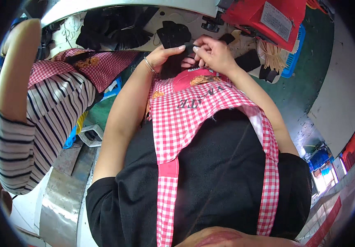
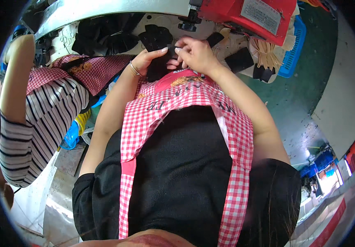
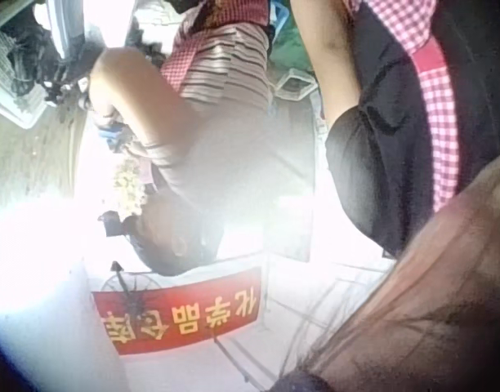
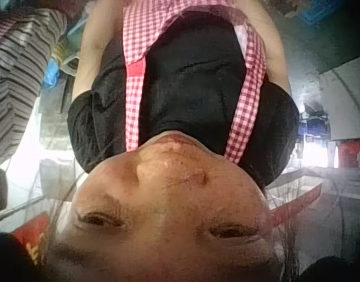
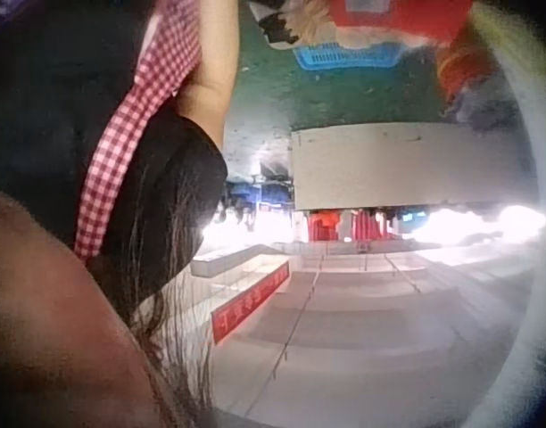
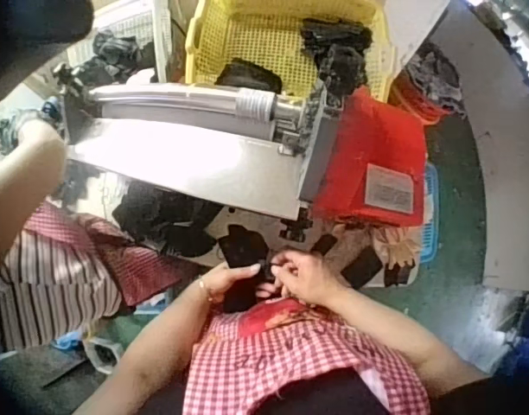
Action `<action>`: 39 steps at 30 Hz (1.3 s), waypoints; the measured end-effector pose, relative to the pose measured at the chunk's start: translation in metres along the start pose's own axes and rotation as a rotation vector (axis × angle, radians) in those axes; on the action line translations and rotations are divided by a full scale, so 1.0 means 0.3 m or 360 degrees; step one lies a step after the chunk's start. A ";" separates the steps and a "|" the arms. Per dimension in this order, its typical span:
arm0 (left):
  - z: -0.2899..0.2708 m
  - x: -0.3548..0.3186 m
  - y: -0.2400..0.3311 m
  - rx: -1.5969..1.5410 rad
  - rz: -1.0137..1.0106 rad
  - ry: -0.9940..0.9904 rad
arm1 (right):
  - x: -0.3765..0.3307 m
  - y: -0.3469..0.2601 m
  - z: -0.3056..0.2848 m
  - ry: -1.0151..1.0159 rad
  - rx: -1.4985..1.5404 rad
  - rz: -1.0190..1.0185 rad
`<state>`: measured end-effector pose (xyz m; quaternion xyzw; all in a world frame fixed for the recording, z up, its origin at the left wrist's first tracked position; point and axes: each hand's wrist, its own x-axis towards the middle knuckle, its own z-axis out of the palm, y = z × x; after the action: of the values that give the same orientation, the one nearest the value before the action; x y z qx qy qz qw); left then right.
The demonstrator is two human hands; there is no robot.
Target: The person feeds black rectangular material pieces into a roller machine, then stacks the processed items on a table. The person also handles a roll of beige tape and stacks it with other items. The task is performed in a repetitive cycle of feeding, processing, and stacking.
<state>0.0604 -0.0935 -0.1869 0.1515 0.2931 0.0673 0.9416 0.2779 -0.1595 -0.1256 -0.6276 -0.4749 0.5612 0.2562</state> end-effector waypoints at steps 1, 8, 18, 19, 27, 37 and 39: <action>-0.013 0.006 -0.010 -0.0139 0.0004 -0.0027 | -0.010 -0.015 -0.002 -0.0020 -0.0051 -0.0126; -0.112 -0.022 0.025 -0.0061 0.0264 -0.0005 | -0.062 -0.230 -0.039 -0.0734 -0.0156 -0.1120; -0.085 -0.259 0.051 0.0231 0.0194 -0.0532 | 0.167 -0.247 0.098 -0.0354 -0.0994 -0.1603; -0.091 -0.283 0.048 0.0234 0.0126 -0.0382 | 0.190 -0.224 0.121 -0.0324 -0.0931 -0.1606; -0.122 -0.292 -0.120 -0.0589 0.0776 0.0098 | 0.542 -0.046 0.383 0.0459 -0.1428 -0.1023; -0.102 -0.219 -0.257 -0.0761 0.0725 0.0167 | 0.204 -0.071 0.184 0.0026 -0.0473 -0.1589; -0.092 -0.178 -0.236 -0.0727 0.0736 0.0139 | 0.103 -0.051 0.167 -0.0060 -0.0382 -0.1588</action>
<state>0.0036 -0.1651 -0.2031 -0.0040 0.2685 0.3497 0.8976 0.2234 -0.1363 -0.1388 -0.3394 -0.7822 0.3233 0.4103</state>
